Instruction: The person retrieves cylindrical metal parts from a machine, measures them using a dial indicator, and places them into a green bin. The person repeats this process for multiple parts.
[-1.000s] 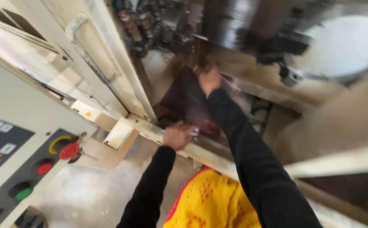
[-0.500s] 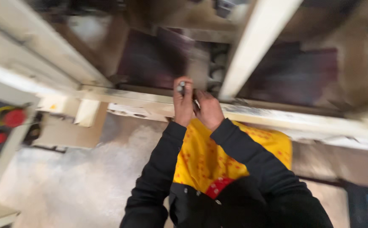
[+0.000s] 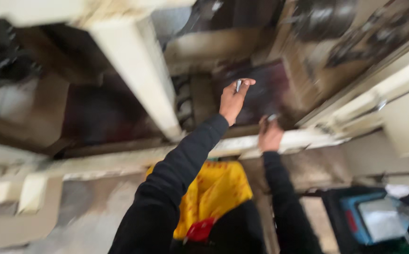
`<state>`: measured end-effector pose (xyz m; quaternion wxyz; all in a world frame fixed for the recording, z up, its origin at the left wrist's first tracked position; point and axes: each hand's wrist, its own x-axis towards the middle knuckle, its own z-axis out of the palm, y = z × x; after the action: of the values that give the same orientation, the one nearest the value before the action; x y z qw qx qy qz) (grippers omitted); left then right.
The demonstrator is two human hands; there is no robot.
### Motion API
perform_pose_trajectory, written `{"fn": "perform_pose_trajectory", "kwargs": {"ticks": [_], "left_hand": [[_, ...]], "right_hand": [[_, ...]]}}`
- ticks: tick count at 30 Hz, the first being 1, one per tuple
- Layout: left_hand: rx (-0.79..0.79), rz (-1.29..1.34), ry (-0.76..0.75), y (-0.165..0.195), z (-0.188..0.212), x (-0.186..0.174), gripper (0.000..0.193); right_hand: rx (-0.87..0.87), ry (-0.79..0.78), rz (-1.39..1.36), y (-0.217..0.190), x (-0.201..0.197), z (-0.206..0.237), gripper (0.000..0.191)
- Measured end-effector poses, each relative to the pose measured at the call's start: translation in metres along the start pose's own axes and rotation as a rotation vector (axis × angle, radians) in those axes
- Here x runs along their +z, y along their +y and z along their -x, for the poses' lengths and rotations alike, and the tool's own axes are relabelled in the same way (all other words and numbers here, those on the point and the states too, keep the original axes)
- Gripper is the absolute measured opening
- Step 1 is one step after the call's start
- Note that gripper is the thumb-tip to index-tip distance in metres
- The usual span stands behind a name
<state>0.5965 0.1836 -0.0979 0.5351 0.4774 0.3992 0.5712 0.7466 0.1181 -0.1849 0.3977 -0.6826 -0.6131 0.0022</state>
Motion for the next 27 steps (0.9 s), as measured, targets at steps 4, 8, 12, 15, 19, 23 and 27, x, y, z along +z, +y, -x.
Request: {"fn": "perform_pose_trajectory", "kwargs": {"ticks": [4,8,12,15,19,23,27], "left_hand": [[-0.191,0.312,-0.011,-0.027,-0.105,0.062,0.019],[-0.385,0.494,0.159,-0.049,-0.183,0.124,0.016],[-0.408,0.698,0.238,-0.058,-0.232,0.167,0.023],[-0.468,0.752,0.284,-0.057,-0.251,0.17,0.025],[-0.421,0.817,0.286,-0.053,-0.246,0.132,0.033],[-0.215,0.688,0.255,-0.049,-0.199,0.069,0.04],[-0.021,0.022,0.169,-0.043,-0.097,0.0,0.038]], "right_hand": [[0.083,0.13,-0.298,0.006,0.011,0.007,0.018],[-0.105,0.137,-0.087,0.015,0.015,0.01,0.052],[0.05,0.046,-0.143,0.029,0.024,0.013,0.043],[0.016,0.029,-0.119,0.038,0.029,0.016,0.052],[-0.089,0.064,-0.109,0.041,0.032,0.019,0.055],[0.036,0.053,-0.102,0.036,0.034,0.021,0.025],[0.01,0.038,-0.128,0.032,0.033,0.016,0.02]]}}
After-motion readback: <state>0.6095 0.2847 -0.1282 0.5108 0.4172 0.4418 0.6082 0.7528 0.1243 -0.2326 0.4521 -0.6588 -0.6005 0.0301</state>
